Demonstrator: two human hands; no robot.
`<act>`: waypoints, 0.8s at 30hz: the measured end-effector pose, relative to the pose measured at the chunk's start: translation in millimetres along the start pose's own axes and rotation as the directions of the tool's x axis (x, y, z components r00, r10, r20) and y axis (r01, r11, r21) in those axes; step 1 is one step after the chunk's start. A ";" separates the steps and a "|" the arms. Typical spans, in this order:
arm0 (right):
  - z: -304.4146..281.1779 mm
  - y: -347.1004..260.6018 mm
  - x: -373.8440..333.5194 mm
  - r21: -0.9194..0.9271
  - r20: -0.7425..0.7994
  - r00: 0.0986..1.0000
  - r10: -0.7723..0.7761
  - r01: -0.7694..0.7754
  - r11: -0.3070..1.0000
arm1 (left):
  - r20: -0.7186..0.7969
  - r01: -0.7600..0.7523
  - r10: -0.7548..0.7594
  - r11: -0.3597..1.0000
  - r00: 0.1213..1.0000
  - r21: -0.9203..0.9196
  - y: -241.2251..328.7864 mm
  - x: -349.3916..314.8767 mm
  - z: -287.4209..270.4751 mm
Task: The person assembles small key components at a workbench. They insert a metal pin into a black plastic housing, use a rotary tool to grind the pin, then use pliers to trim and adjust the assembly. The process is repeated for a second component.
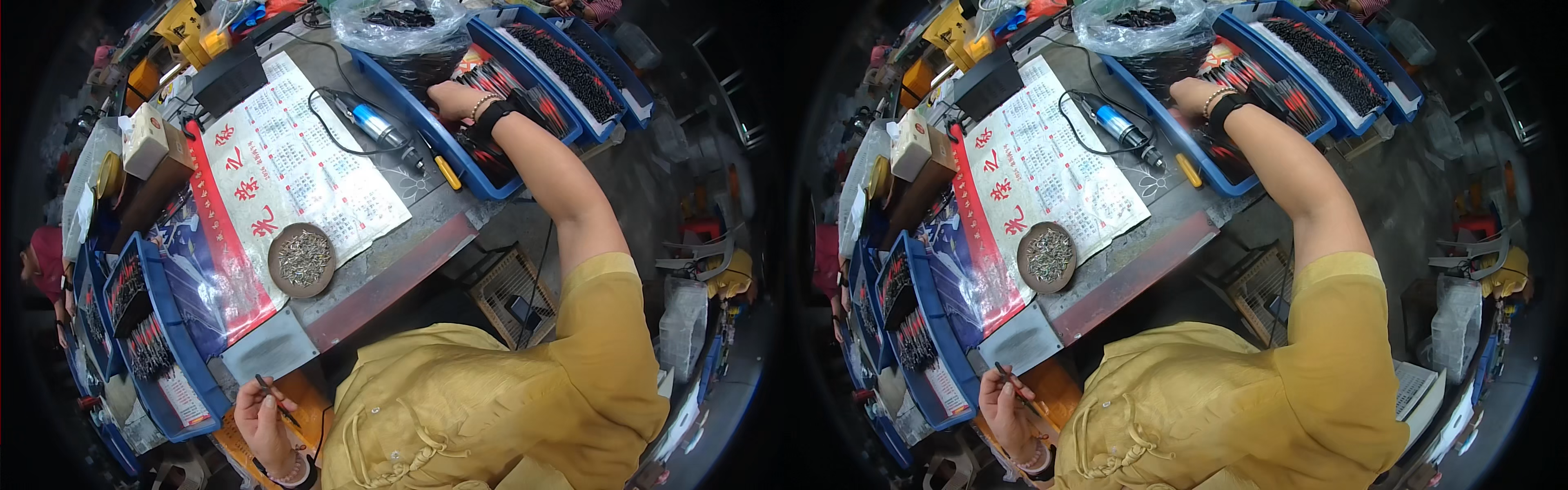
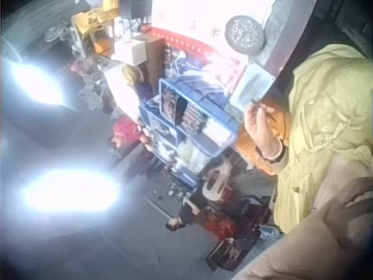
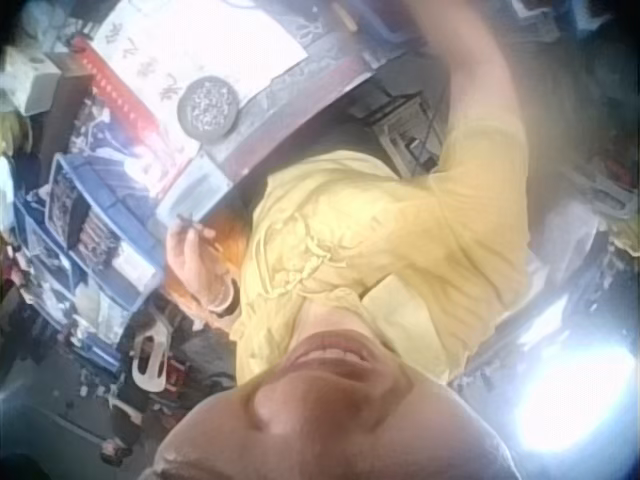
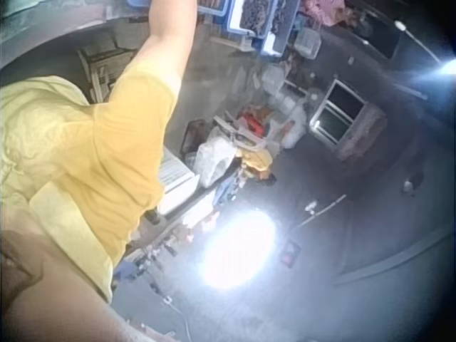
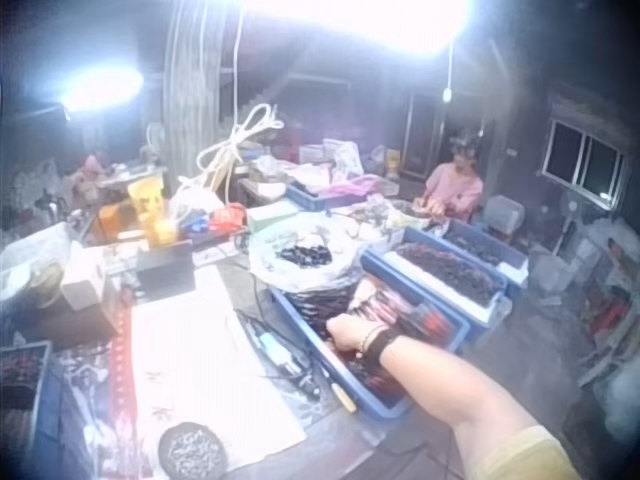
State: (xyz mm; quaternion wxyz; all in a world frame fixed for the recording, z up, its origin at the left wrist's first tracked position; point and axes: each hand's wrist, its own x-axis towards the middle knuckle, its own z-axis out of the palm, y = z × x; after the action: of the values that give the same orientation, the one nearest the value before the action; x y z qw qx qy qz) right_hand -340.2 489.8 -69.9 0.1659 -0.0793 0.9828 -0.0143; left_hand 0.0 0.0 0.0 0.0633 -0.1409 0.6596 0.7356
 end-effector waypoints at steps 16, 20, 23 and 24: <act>-52.2 3.6 -53.6 0.198 -0.442 0.869 -0.223 0.337 0.920 | 0.071 -0.011 0.015 0.998 0.997 -0.054 0.8 4.9 25.2; -69.1 -50.2 -131.2 0.603 -0.607 0.788 -0.105 0.543 0.585 | 0.076 -0.001 0.010 0.993 0.997 -0.119 1.3 14.0 42.3; -34.5 -116.5 -197.4 0.851 -0.434 0.883 -0.179 0.467 0.241 | 0.144 0.032 -0.012 0.989 0.990 -0.142 -5.9 26.9 55.6; -19.7 -141.5 -208.8 0.867 -0.359 0.887 -0.292 0.432 0.248 | 0.193 0.034 -0.008 0.991 0.981 -0.133 -10.8 33.7 59.2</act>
State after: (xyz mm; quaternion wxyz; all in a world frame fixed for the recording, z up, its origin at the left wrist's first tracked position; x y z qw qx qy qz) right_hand -130.6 383.8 24.0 0.1117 -0.1932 0.7580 -0.6129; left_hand -36.4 56.7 -14.8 0.1246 -0.0802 0.5975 0.7880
